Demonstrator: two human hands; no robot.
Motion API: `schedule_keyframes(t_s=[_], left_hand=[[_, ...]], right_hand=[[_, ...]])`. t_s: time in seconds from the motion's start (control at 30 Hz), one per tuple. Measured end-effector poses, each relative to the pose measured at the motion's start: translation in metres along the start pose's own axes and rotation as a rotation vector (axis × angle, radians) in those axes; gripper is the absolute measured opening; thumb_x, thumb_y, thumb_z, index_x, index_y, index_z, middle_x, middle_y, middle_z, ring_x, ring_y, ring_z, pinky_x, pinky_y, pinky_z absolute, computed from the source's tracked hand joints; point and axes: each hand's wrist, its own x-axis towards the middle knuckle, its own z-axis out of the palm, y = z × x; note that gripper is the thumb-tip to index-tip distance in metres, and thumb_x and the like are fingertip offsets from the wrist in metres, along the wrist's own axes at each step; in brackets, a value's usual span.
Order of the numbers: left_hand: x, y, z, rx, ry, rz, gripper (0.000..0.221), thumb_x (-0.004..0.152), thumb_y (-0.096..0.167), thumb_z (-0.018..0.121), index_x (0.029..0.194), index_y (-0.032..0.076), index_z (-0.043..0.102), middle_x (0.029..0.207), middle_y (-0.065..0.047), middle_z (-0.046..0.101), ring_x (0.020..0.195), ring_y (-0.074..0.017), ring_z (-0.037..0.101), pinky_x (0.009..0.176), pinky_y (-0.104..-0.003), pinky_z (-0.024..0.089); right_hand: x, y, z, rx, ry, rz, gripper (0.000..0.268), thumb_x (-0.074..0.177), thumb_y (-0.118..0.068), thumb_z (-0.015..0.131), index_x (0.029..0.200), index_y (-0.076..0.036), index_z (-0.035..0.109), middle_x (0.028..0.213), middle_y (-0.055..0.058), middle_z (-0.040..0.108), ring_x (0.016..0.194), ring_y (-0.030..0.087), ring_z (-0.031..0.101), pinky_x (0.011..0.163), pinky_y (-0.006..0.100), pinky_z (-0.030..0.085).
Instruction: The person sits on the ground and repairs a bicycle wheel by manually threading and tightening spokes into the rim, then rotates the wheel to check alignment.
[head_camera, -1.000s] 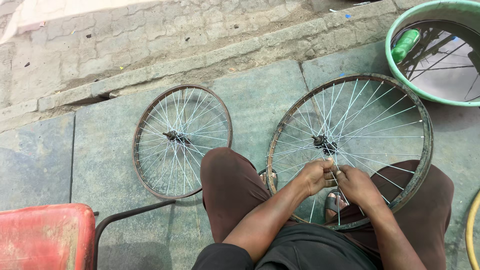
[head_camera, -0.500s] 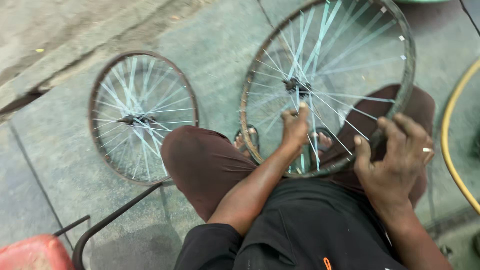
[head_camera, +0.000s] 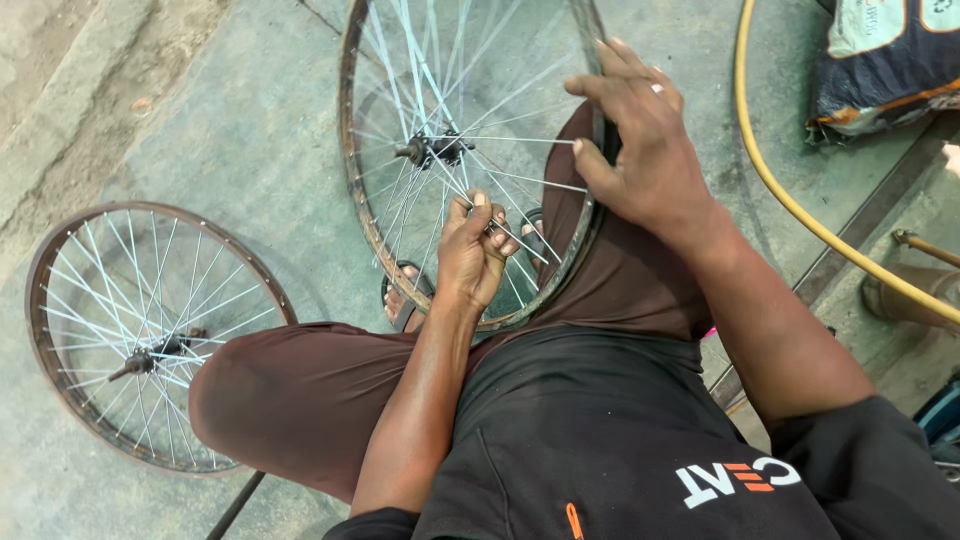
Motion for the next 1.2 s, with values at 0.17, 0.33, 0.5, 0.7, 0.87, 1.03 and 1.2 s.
schedule_keyframes(t_s=[0.17,0.33,0.5,0.7,0.87,1.03,1.2], left_hand=[[-0.002,-0.014,0.023,0.019,-0.12,-0.025,0.035,0.098,0.007,0.066,0.125,0.012,0.044,0.095,-0.012,0.064,0.073,-0.0163,0.065,0.07,-0.035,0.058],[0.004,-0.02,0.021,0.04,-0.137,-0.075,0.037,0.098,0.005,0.067,0.126,0.012,0.043,0.101,-0.014,0.064,0.072,-0.0145,0.064,0.067,-0.031,0.058],[0.008,-0.028,0.029,0.2,0.01,-0.023,0.031,0.098,0.001,0.066,0.122,0.012,0.049,0.09,-0.011,0.068,0.047,-0.0059,0.052,0.043,-0.022,0.047],[0.017,-0.045,0.036,0.115,-0.056,0.018,0.02,0.106,0.005,0.064,0.121,0.011,0.052,0.086,-0.004,0.066,0.049,-0.0066,0.052,0.048,-0.025,0.05],[0.02,-0.048,0.047,0.111,-0.008,0.02,0.022,0.101,0.01,0.065,0.119,0.01,0.053,0.091,-0.009,0.069,0.045,-0.004,0.053,0.041,-0.018,0.047],[0.022,-0.051,0.047,0.134,-0.019,0.034,0.019,0.105,0.008,0.064,0.121,0.007,0.053,0.092,-0.01,0.069,0.046,-0.0029,0.053,0.041,-0.017,0.045],[0.027,-0.056,0.057,0.209,0.062,0.046,0.019,0.105,0.012,0.064,0.12,0.006,0.052,0.087,-0.009,0.068,0.045,-0.0033,0.051,0.039,-0.018,0.045]], right_hand=[[0.021,0.06,-0.005,0.424,-0.021,-0.011,0.054,0.102,-0.021,0.08,0.147,-0.006,0.055,0.151,0.015,0.059,0.144,0.03,0.057,0.122,0.043,0.047],[-0.017,0.174,0.033,0.649,0.187,0.441,0.036,0.104,-0.018,0.073,0.134,-0.004,0.06,0.128,0.009,0.07,0.118,0.018,0.068,0.101,0.033,0.058],[-0.096,0.29,0.101,0.415,0.278,0.751,0.027,0.092,-0.002,0.074,0.118,0.0,0.067,0.104,0.011,0.075,0.094,0.017,0.072,0.083,0.031,0.06],[-0.144,0.344,0.164,0.221,0.098,0.697,0.025,0.085,0.004,0.071,0.108,-0.003,0.073,0.102,0.016,0.072,0.093,0.031,0.071,0.085,0.041,0.056],[-0.132,0.342,0.192,0.218,-0.024,0.61,0.018,0.087,-0.005,0.072,0.104,-0.008,0.076,0.096,0.014,0.067,0.094,0.037,0.065,0.083,0.046,0.053],[-0.12,0.337,0.214,0.188,-0.024,0.489,0.015,0.085,-0.011,0.074,0.1,-0.01,0.076,0.094,0.011,0.067,0.095,0.036,0.065,0.083,0.046,0.052],[-0.108,0.341,0.215,0.14,0.016,0.416,0.009,0.088,-0.011,0.07,0.095,-0.011,0.076,0.093,0.011,0.066,0.091,0.037,0.064,0.081,0.047,0.053]])
